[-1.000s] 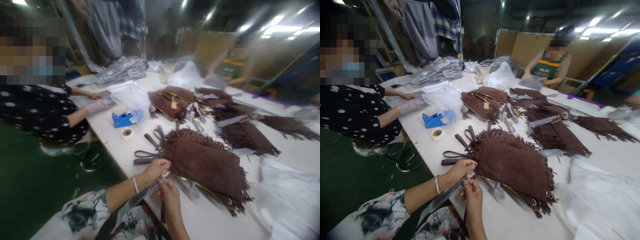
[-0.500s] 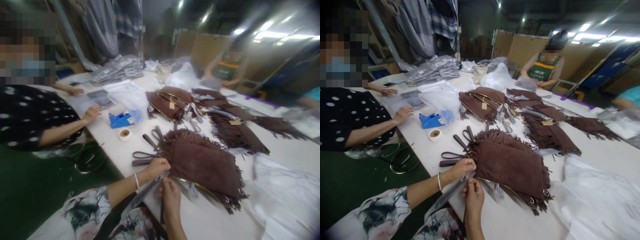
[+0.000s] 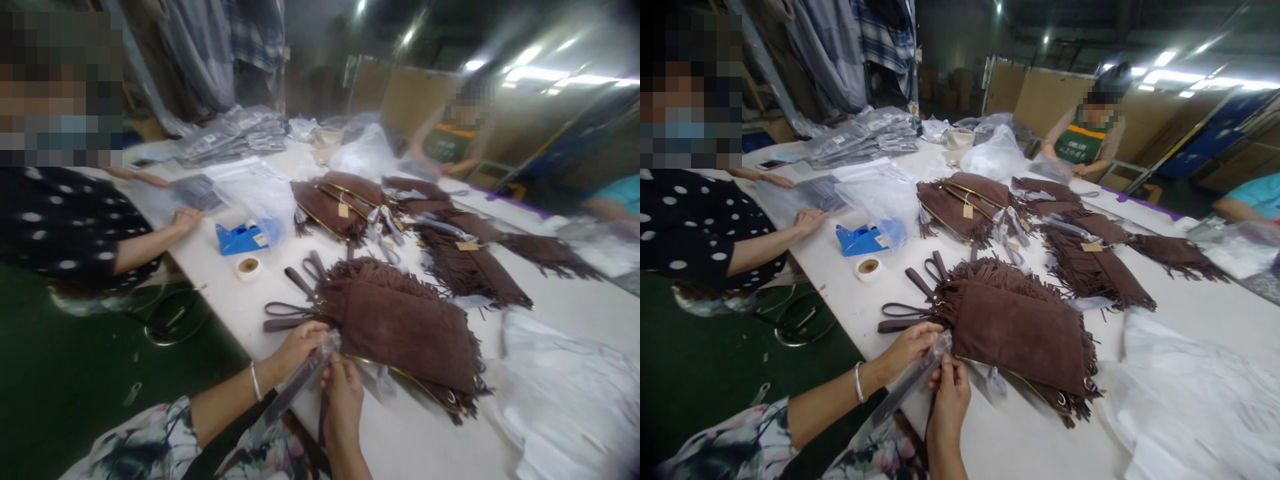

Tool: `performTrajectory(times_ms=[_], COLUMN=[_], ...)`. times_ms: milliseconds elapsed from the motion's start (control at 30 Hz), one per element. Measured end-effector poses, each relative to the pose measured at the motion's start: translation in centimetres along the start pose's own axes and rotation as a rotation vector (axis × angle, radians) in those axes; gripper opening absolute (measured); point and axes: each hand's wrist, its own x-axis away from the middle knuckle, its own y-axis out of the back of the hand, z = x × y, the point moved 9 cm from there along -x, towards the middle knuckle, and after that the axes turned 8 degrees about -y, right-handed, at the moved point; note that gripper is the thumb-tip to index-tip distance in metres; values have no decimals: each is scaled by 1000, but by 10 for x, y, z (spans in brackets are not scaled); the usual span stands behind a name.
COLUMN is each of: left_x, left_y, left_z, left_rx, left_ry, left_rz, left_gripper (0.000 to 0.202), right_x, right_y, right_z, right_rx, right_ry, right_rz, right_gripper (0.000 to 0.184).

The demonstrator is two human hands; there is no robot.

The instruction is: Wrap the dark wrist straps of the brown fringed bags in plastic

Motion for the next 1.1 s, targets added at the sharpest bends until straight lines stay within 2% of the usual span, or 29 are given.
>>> performTrajectory(times_ms=[167, 300, 533, 767, 933, 1100], left_x=[22, 18, 7, -7, -13, -13], left_y=[10, 11, 9, -1, -10, -10], left_z=[15, 8, -5, -5, -15, -16], left_rx=[8, -65, -174, -359, -468, -547], left_ry=[-4, -53, -82, -117, -140, -113], left_rz=[-112, -172, -176, -62, 24, 94], left_gripper=[38, 34, 24, 25, 18, 18], right_x=[5, 5, 3, -3, -4, 0], right_y=[-6, -5, -8, -7, -2, -3], right_z=[-5, -4, -1, 3, 9, -1], right_rx=[24, 46, 67, 119, 134, 104], right_ry=[-1, -2, 23, 24, 27, -40], right_rz=[47, 16, 22, 43, 67, 115], right_gripper=[38, 39, 42, 44, 40, 41])
